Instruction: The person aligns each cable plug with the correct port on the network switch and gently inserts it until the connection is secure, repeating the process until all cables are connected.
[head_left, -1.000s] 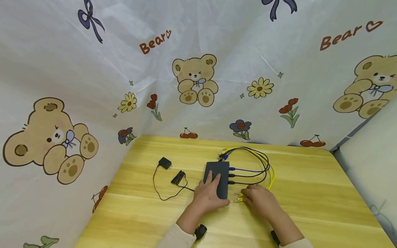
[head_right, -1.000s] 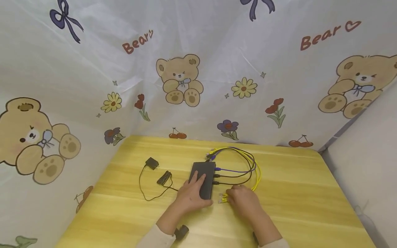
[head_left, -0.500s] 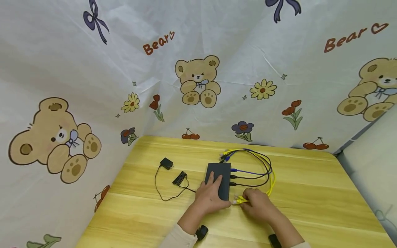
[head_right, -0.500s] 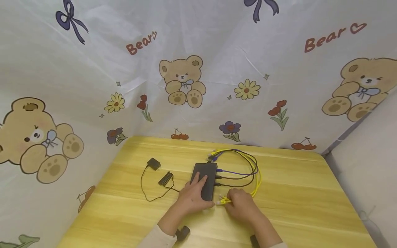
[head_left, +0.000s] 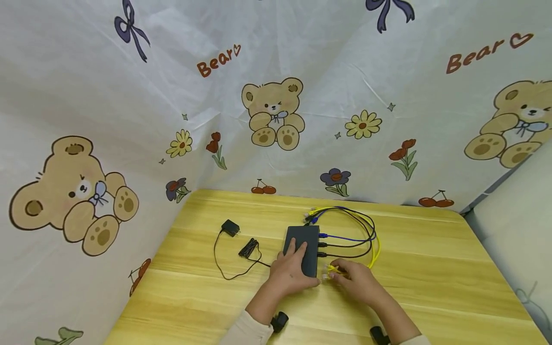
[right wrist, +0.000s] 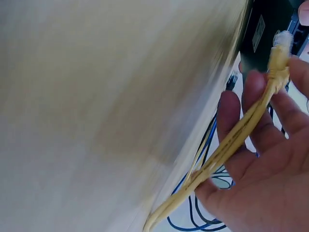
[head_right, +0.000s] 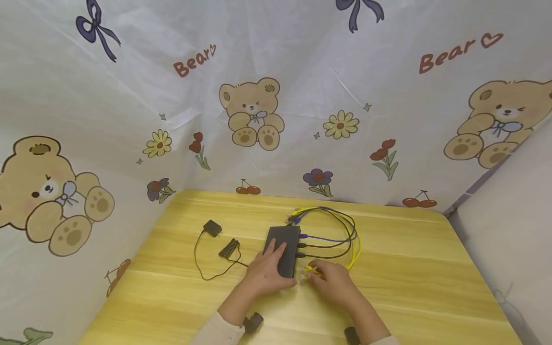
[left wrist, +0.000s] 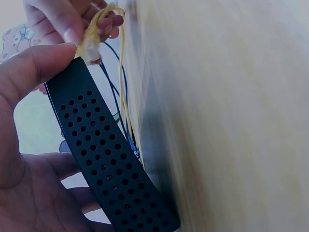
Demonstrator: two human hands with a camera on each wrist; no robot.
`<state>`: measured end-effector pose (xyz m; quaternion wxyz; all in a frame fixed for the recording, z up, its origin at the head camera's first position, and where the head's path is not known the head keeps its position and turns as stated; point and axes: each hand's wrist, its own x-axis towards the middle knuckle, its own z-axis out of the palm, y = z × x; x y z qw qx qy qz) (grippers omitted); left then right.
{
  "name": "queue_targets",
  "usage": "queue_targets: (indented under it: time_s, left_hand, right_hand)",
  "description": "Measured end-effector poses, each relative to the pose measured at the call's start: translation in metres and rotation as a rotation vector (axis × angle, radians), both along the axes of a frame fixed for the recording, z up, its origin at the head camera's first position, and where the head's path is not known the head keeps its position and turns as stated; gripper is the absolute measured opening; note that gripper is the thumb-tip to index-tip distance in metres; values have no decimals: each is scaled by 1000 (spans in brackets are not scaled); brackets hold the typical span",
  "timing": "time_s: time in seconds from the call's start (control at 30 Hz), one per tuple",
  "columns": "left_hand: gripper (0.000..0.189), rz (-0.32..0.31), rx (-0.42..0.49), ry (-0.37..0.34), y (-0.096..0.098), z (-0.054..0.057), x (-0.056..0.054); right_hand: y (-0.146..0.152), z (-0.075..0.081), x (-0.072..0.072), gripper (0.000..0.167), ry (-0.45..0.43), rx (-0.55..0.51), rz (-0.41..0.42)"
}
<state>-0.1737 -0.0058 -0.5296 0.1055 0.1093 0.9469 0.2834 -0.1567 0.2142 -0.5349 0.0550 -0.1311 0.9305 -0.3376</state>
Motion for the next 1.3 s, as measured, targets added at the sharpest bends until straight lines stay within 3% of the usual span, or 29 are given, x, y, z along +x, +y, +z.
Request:
queue_targets:
  time_s: [0.17,0.43,0.7,0.8,1.03,1.13,1.3]
  left_hand:
    - [103,2,13,-2,-1,1,0]
    - [102,12,38,-14,-1,3,-3]
    - [103,8,31,-4,-2,2,-5]
    - [103,7,33,-10,-2,1,-4]
    - [103,9,44,-18,-2,1,-4]
    - [103,8,50,-18,-2,2,-4]
    - [102,5,41,-18,-2,1,-5]
  right_hand:
    - [-2,0,0,12,35,-62,-22]
    - [-5,5,-2,18,91,-84,-85]
    - [-7,7,-1,22,267,-112,-133]
    - [-7,6,1,19,345,-60,-130]
    - [-12,4,2,13,620,233,-6]
    - [-17,5,2,9,588,301,33]
    - [-25,11,0,9,413,349,52]
